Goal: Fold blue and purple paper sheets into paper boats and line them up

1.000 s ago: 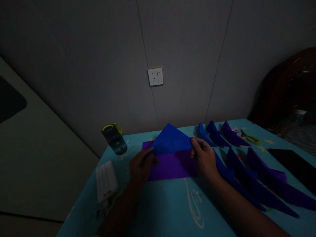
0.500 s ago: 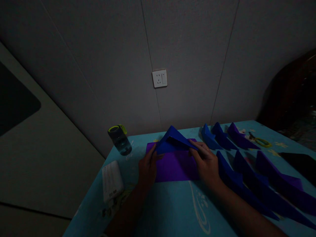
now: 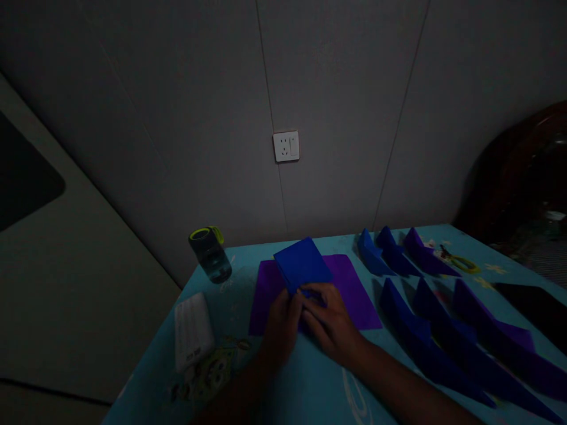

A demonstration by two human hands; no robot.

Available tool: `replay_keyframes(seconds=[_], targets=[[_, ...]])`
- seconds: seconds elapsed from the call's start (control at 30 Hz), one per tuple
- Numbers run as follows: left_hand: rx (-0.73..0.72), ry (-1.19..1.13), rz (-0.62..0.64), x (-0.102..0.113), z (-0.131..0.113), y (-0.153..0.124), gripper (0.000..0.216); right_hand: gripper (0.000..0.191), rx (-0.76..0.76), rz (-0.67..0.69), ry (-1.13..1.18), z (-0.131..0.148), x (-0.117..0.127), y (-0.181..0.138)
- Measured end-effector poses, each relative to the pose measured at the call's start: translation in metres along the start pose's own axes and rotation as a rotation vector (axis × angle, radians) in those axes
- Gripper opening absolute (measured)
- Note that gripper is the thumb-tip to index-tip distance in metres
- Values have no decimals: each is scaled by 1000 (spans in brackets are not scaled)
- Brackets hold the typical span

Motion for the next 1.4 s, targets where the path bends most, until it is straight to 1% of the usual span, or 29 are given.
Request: replay_keyframes(seconds=[0.07, 0.1, 0.17, 0.2, 0.27, 0.33, 0.37, 0.4, 0.43, 0.5, 0.53, 0.63, 0.73, 0.8, 0.87, 0.9, 0.97, 1.03, 1.1, 1.17, 1.2, 1.23, 1.3, 1.4], targets=[[7, 41, -41, 4, 1, 5, 45, 29, 38, 148, 14, 11, -1, 1], [13, 67, -73, 7, 2, 6, 44, 27, 41, 199, 41, 15, -2, 2], [16, 110, -128, 12, 4, 9, 41, 29, 32, 234, 128, 18, -1, 3], [10, 130, -152, 13, 5, 10, 39, 30, 20, 217, 186, 17, 0, 4], [-10, 178, -183, 16, 7, 11, 35, 30, -47, 135, 307, 10, 2, 5], [-49, 254, -172, 18, 9, 12, 31, 27, -221, -10, 421, -1, 4, 6], [-99, 305, -149, 18, 10, 12, 30, 27, -328, -80, 484, -6, 4, 7], [-168, 359, -111, 18, 12, 12, 29, 29, -425, -132, 558, -11, 4, 7], [-249, 416, -69, 18, 13, 12, 31, 37, -500, -157, 644, -14, 3, 7], [-394, 528, 1, 16, 17, 10, 40, 54, -576, -150, 824, -16, 0, 7], [-436, 576, 23, 16, 20, 9, 43, 57, -593, -133, 891, -15, -1, 6], [-494, 677, 45, 13, 23, 6, 47, 58, -625, -82, 992, -12, -1, 2], [-548, 741, 73, 11, 19, 2, 52, 62, -635, -23, 1072, -10, -1, -3], [-562, 749, 117, 10, 15, -1, 56, 60, -721, -86, 1098, -13, 0, -4], [-552, 728, 138, 11, 13, -1, 54, 55, -864, -202, 1106, -17, -1, -3], [-540, 710, 126, 11, 13, -1, 51, 54, -926, -249, 1114, -19, -2, -2], [-492, 654, 55, 12, 15, 1, 45, 53, -996, -287, 1172, -21, -4, 0], [-403, 535, -42, 12, 18, 4, 48, 53, -1015, -271, 1276, -22, -6, 2], [-265, 351, -117, 11, 20, 6, 61, 53, -1019, -243, 1362, -21, -8, 1], [-106, 210, -143, 9, 21, 7, 69, 54, -1049, -221, 1359, -20, -9, -1], [-33, 186, -145, 9, 20, 8, 68, 55, -1070, -211, 1324, -20, -10, -2], [26, 194, -142, 9, 20, 8, 63, 56, -1088, -201, 1279, -20, -10, -4], [88, 255, -160, 12, 22, 7, 56, 58, -1093, -173, 1188, -21, -11, -5], [109, 344, -276, 20, 30, 3, 61, 59, -1039, -116, 1100, -22, -13, -4]])
Point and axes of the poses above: each hand's wrist, its own y-axis towards the middle knuckle, its own x-axis out of the back of the hand, z = x × y, the point moved 2 cm from there along y, towards the middle knuckle, and after that the axes turned 5 degrees about -x, right-handed, at the moved point
